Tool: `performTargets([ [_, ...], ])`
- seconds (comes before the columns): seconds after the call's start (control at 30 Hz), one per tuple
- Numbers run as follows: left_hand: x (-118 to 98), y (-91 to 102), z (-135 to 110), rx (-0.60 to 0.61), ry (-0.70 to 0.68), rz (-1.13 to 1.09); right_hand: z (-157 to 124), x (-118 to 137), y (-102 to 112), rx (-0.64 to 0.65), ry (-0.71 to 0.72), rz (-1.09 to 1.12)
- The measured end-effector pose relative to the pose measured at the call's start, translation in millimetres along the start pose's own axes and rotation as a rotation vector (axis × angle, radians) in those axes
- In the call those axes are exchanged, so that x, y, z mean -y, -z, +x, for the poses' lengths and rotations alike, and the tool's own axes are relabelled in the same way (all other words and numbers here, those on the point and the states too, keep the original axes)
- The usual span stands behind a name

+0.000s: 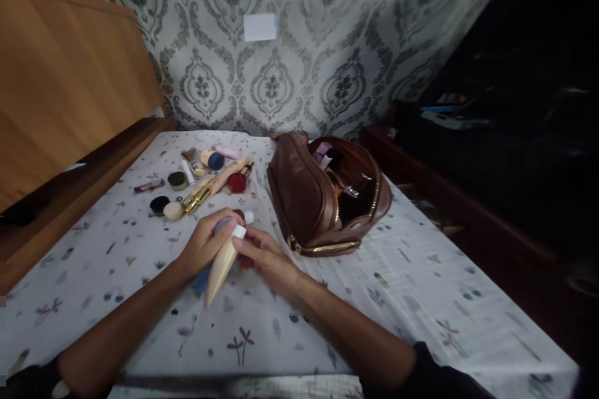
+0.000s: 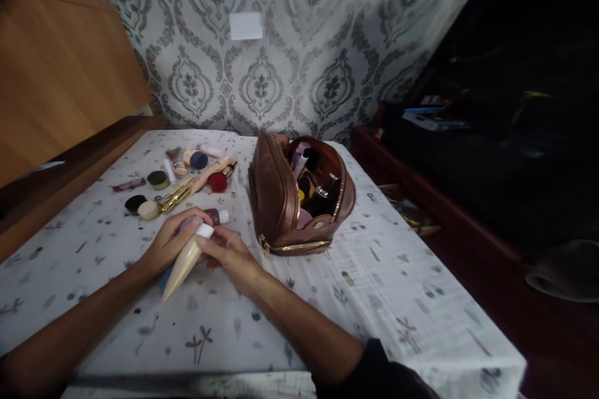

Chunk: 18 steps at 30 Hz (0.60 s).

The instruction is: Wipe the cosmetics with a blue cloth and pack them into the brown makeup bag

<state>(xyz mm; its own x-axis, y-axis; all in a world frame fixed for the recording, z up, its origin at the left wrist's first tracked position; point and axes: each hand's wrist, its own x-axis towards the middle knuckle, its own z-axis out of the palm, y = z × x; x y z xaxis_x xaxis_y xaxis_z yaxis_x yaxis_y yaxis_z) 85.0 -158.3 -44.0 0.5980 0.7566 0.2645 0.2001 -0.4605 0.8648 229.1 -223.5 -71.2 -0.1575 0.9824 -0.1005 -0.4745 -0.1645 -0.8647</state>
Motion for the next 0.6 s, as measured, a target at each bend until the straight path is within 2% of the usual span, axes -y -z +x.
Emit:
performTargets([
  [0.13,1.8,2.0,0.8,-0.08,-0.011,0.04,-1.9,1.2,-0.9,0.077,-0.042,-0.06],
  [0.23,0.5,2.9,0.8,-0.064,0.004,0.028,-4.3,3.4,-2.9,0.075,-0.019,-0.107],
  [0.43,-6.4,5.0,-1.7,0.057,-0.04,0.061,-3.7,7.8,-1.9,-0.077,0.083,-0.117],
  [0.6,4.1,3.4,-4.7,0.121,-0.091,0.231,0.3,8.6,1.3,-0.208,0.198,0.007],
])
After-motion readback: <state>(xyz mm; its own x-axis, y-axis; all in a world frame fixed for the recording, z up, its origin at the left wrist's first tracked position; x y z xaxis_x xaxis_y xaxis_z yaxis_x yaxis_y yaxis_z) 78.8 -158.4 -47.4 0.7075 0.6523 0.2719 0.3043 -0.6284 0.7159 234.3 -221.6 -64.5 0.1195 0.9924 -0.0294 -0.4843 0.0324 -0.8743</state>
